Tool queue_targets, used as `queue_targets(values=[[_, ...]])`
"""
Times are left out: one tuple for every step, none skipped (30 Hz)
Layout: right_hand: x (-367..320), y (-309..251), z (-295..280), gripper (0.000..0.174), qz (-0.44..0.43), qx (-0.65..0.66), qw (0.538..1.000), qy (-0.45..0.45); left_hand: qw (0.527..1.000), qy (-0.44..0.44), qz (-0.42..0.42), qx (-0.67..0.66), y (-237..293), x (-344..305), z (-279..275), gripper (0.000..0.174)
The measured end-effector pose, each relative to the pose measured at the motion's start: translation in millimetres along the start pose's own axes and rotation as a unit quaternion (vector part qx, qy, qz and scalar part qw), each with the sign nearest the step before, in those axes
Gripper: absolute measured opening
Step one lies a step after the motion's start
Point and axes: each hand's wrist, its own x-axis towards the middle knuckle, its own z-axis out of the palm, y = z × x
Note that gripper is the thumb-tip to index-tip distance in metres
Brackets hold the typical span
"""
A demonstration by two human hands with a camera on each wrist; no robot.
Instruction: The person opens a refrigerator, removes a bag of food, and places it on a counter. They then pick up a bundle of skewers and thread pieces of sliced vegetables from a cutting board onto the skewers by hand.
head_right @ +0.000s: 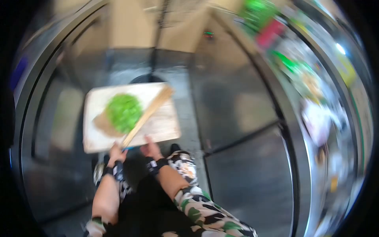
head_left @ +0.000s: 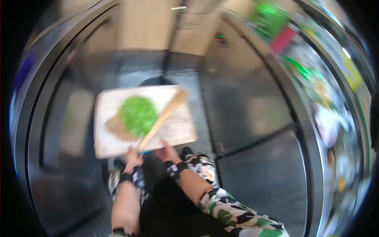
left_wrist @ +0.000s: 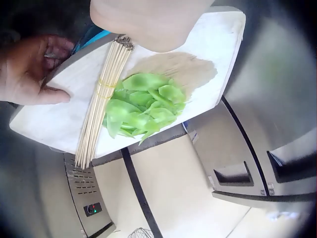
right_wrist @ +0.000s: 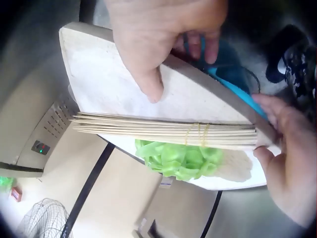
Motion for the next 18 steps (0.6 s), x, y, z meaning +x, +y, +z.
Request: queue_targets(values=[[7.9, -0.2, -2.8, 0.030, 0.013, 0.034, 0.999, 0.003, 0.990, -0.092, 0.079, 0.070, -13.9, 18.0, 7.4, 0.076], [47.1, 11.5, -17.0, 0.028, -0.013, 0.049, 0.996, -0.076, 0.989, 0.029, 0.146, 0.024, -25.4, 19.6, 21.8, 0.070], [87.1, 23.7, -34.2, 0.028, -0.036, 0.066, 0.985, -0.156, 0.982, 0.075, 0.171, 0.003, -46.3, 35.6, 46.4, 0.073], [104.2, 27.8, -33.4, 0.028, -0.106, 0.094, 0.980, -0.138, 0.953, 0.034, 0.203, -0.221, -65.3, 55.5, 74.1, 0.063], [124.5, 34.6, -34.7, 0.031, -0.176, 0.120, 0.969, -0.122, 0.952, -0.072, 0.210, -0.209, -67.9, 67.7, 61.0, 0.047], [28.9, 0.1, -22.2, 0.032, -0.122, 0.021, 0.990, -0.070, 0.804, -0.228, 0.054, -0.547, -31.3, 43.1, 23.7, 0.043], [21.6, -1.8, -8.0, 0.032, -0.133, 0.089, 0.987, 0.015, 0.531, -0.253, -0.172, -0.790, 8.6, 14.7, -18.5, 0.040], [2.6, -4.9, -1.1, 0.031, -0.139, 0.121, 0.982, 0.028, 0.531, -0.257, -0.196, -0.783, 8.1, 14.4, -19.0, 0.045], [6.8, -2.3, -11.3, 0.032, -0.130, 0.107, 0.986, 0.013, 0.536, -0.247, -0.235, -0.773, 18.2, 9.0, -24.5, 0.045], [15.0, -0.6, -21.3, 0.034, -0.119, 0.089, 0.989, -0.005, 0.539, -0.230, -0.272, -0.763, 27.1, 4.1, -32.1, 0.046], [14.2, -0.7, -21.7, 0.035, -0.109, 0.086, 0.990, 0.014, 0.537, -0.255, -0.271, -0.757, 23.3, 10.7, -31.6, 0.046], [13.7, 2.3, -23.3, 0.036, -0.098, 0.080, 0.991, 0.032, 0.533, -0.277, -0.271, -0.752, 15.2, 17.8, -23.6, 0.046], [15.3, 4.9, -23.5, 0.037, -0.097, 0.085, 0.991, 0.042, 0.529, -0.293, -0.268, -0.750, 6.8, 25.0, -18.4, 0.046], [-1.1, 2.4, -12.1, 0.038, -0.125, 0.091, 0.988, 0.026, 0.531, -0.296, -0.275, -0.745, 4.9, 23.6, -35.0, 0.043], [-0.2, 2.7, -12.9, 0.031, -0.137, 0.094, 0.986, 0.009, 0.533, -0.323, -0.235, -0.746, 3.2, 23.1, -34.1, 0.042], [-13.8, 2.0, -15.5, 0.028, -0.219, 0.069, 0.971, -0.066, 0.532, -0.341, -0.199, -0.749, -0.5, 19.9, -31.4, 0.041], [-16.0, -0.7, -7.3, 0.034, -0.231, 0.094, 0.968, -0.025, 0.547, -0.365, -0.201, -0.727, -4.9, 19.2, -30.4, 0.041], [-24.2, -4.5, -10.4, 0.039, -0.237, 0.042, 0.970, -0.022, 0.559, -0.383, -0.207, -0.705, -7.4, 20.0, -32.7, 0.040]])
